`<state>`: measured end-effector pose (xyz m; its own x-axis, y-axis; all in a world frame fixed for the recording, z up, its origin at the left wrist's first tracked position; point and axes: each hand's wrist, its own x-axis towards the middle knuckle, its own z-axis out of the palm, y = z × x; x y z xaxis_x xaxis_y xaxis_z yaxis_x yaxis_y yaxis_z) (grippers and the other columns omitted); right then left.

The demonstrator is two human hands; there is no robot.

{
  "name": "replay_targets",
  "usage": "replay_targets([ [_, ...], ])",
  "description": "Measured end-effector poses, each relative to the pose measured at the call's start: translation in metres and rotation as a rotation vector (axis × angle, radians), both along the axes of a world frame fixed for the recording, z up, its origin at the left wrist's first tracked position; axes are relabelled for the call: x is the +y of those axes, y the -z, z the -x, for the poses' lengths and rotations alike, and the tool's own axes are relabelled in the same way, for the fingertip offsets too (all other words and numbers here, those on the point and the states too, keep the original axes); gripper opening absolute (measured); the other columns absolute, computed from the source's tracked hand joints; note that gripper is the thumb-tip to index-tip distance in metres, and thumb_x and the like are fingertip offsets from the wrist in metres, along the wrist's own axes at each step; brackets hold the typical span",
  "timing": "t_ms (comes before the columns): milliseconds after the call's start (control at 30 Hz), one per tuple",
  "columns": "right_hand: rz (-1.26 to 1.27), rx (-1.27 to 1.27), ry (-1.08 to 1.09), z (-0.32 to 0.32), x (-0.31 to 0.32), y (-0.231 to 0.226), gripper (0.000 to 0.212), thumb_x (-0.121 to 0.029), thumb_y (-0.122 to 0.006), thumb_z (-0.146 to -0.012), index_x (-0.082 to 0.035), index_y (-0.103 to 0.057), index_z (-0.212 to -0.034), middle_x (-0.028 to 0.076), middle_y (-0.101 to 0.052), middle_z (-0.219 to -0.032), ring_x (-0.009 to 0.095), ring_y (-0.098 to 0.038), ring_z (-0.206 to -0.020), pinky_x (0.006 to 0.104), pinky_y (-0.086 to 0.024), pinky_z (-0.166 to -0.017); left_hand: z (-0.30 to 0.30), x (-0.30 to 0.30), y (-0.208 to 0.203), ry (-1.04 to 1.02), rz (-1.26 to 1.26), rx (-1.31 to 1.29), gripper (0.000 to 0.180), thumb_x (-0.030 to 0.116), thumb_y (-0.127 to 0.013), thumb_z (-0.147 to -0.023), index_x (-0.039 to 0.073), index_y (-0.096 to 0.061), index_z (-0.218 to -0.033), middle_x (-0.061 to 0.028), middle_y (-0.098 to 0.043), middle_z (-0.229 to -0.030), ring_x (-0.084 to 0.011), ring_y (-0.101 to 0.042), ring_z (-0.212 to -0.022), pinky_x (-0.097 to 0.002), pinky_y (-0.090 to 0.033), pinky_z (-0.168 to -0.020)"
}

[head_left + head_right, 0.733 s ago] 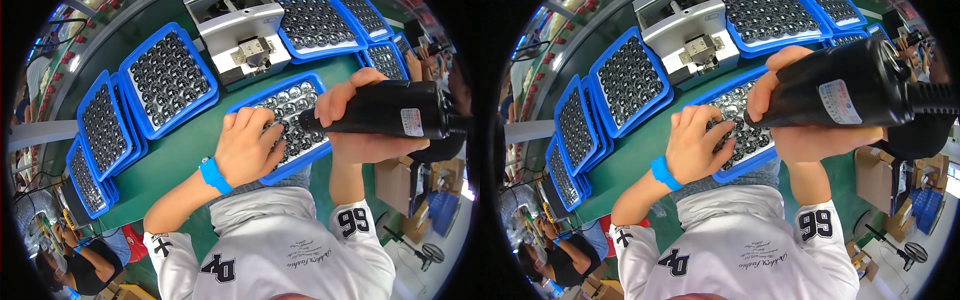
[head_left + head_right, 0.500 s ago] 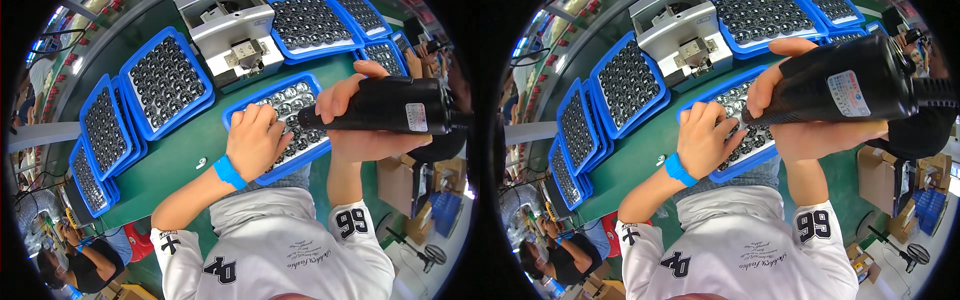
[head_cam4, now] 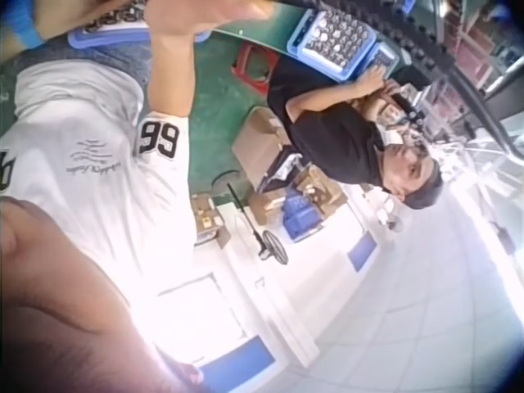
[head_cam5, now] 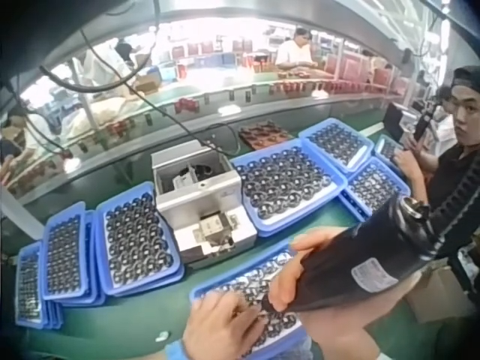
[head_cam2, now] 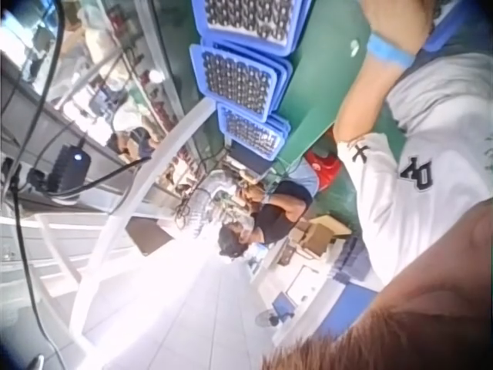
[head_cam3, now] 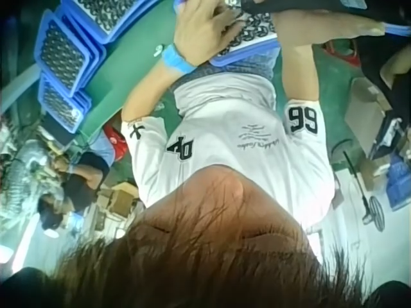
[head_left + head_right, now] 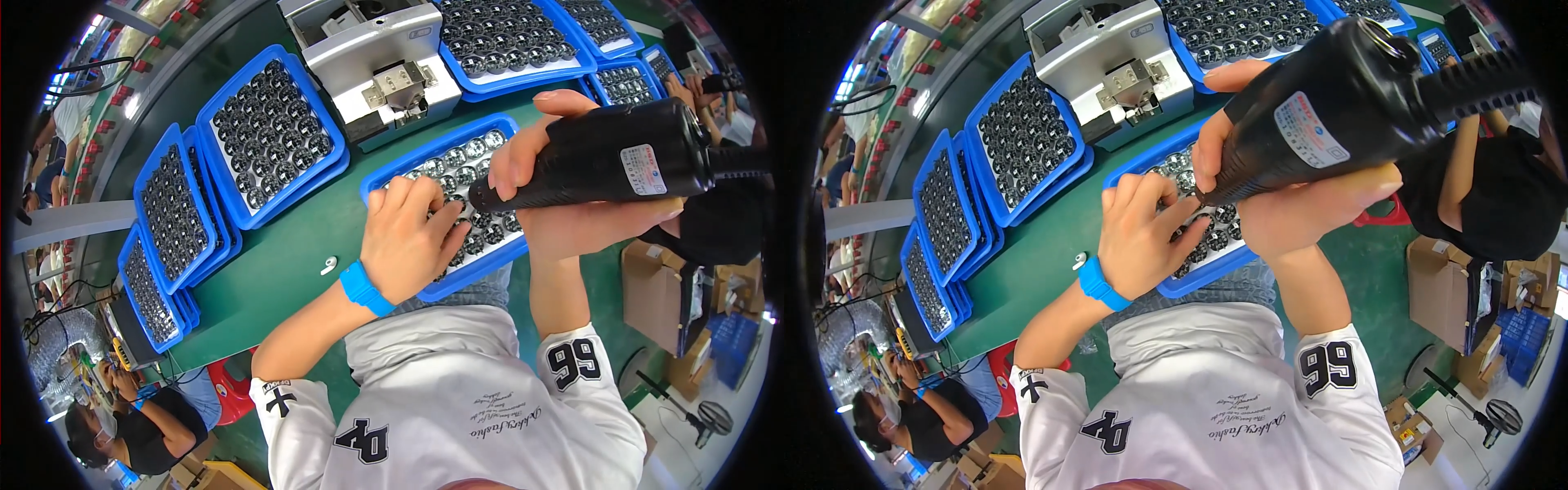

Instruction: The person fastens small electronic components into trays using an electric screwdriver to drive screws.

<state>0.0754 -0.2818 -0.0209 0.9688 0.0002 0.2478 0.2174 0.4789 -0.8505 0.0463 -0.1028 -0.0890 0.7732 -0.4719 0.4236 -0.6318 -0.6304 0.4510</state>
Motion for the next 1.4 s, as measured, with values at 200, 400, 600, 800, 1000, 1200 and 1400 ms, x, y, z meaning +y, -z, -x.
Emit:
replay_targets([
  [200,0.103,0.097,0.191,-0.002,0.016,-0.001,0.136,-0.11,-0.034,-0.06,0.006,-0.051,-0.128,0.011,-0.063,-0.069,0.021,-0.06,-0.058,0.0319,-0.049,-0.055,-0.008,0.017,-0.005,0.101,-0.049,0.02,0.028,0.028,-0.083,-0.079,0.015,-0.081,-0.104,-0.0061,-0.054,-0.102,-0.0258,-0.051,-0.095,-0.0387,-0.037,-0.077],
  [400,0.227,0.122,0.175,-0.003,0.025,0.007,0.135,-0.111,-0.035,-0.057,0.006,-0.052,-0.123,0.011,-0.062,-0.069,0.021,-0.06,-0.058,0.0306,-0.049,-0.055,-0.013,0.022,-0.003,0.117,-0.114,0.035,0.025,0.03,-0.081,-0.082,0.017,-0.082,-0.104,-0.0065,-0.055,-0.107,-0.0265,-0.051,-0.099,-0.0389,-0.038,-0.078],
  [600,0.221,0.116,0.163,-0.003,0.03,0.012,0.134,-0.111,-0.036,-0.057,0.006,-0.052,-0.121,0.011,-0.061,-0.068,0.021,-0.059,-0.057,0.0312,-0.049,-0.054,-0.014,0.024,-0.003,0.113,-0.171,0.029,0.028,0.036,-0.077,-0.085,0.023,-0.081,-0.109,-0.0034,-0.054,-0.108,-0.0231,-0.051,-0.103,-0.0387,-0.037,-0.084],
  [800,0.132,0.14,0.076,-0.004,0.031,0.023,0.135,-0.113,-0.036,-0.05,0.004,-0.055,-0.113,0.011,-0.062,-0.066,0.021,-0.06,-0.057,0.0315,-0.049,-0.054,-0.012,0.023,-0.003,0.109,-0.114,0.043,0.024,0.033,-0.079,-0.083,0.018,-0.082,-0.101,-0.0021,-0.057,-0.115,-0.0257,-0.053,-0.114,-0.0413,-0.037,-0.09],
  [1000,0.313,0.263,0.006,-0.004,0.032,0.016,0.133,-0.115,-0.031,-0.046,0.001,-0.058,-0.104,0.011,-0.061,-0.065,0.02,-0.061,-0.057,0.0294,-0.048,-0.05,-0.013,0.025,-0.001,0.128,-0.089,0.054,0.022,0.031,-0.077,-0.084,0.018,-0.082,-0.101,-0.0023,-0.057,-0.117,-0.0265,-0.048,-0.131,-0.0459,-0.033,-0.102],
  [1200,0.329,0.248,0.01,-0.004,0.032,0.017,0.13,-0.115,-0.032,-0.047,-0.001,-0.058,-0.105,0.012,-0.061,-0.065,0.021,-0.06,-0.057,0.0308,-0.048,-0.051,-0.014,0.025,0.001,0.118,-0.121,0.019,0.024,0.034,-0.075,-0.085,0.021,-0.081,-0.104,-0.0063,-0.057,-0.132,-0.0258,-0.047,-0.131,-0.0453,-0.035,-0.103],
  [1400,0.36,0.23,0.048,-0.002,0.033,0.017,0.126,-0.112,-0.036,-0.05,-0.001,-0.057,-0.107,0.013,-0.062,-0.067,0.021,-0.06,-0.058,0.0318,-0.048,-0.052,-0.016,0.026,0.0,0.127,-0.111,0.004,0.023,0.034,-0.076,-0.084,0.021,-0.081,-0.102,-0.0066,-0.057,-0.133,-0.0261,-0.047,-0.131,-0.0451,-0.035,-0.103],
])
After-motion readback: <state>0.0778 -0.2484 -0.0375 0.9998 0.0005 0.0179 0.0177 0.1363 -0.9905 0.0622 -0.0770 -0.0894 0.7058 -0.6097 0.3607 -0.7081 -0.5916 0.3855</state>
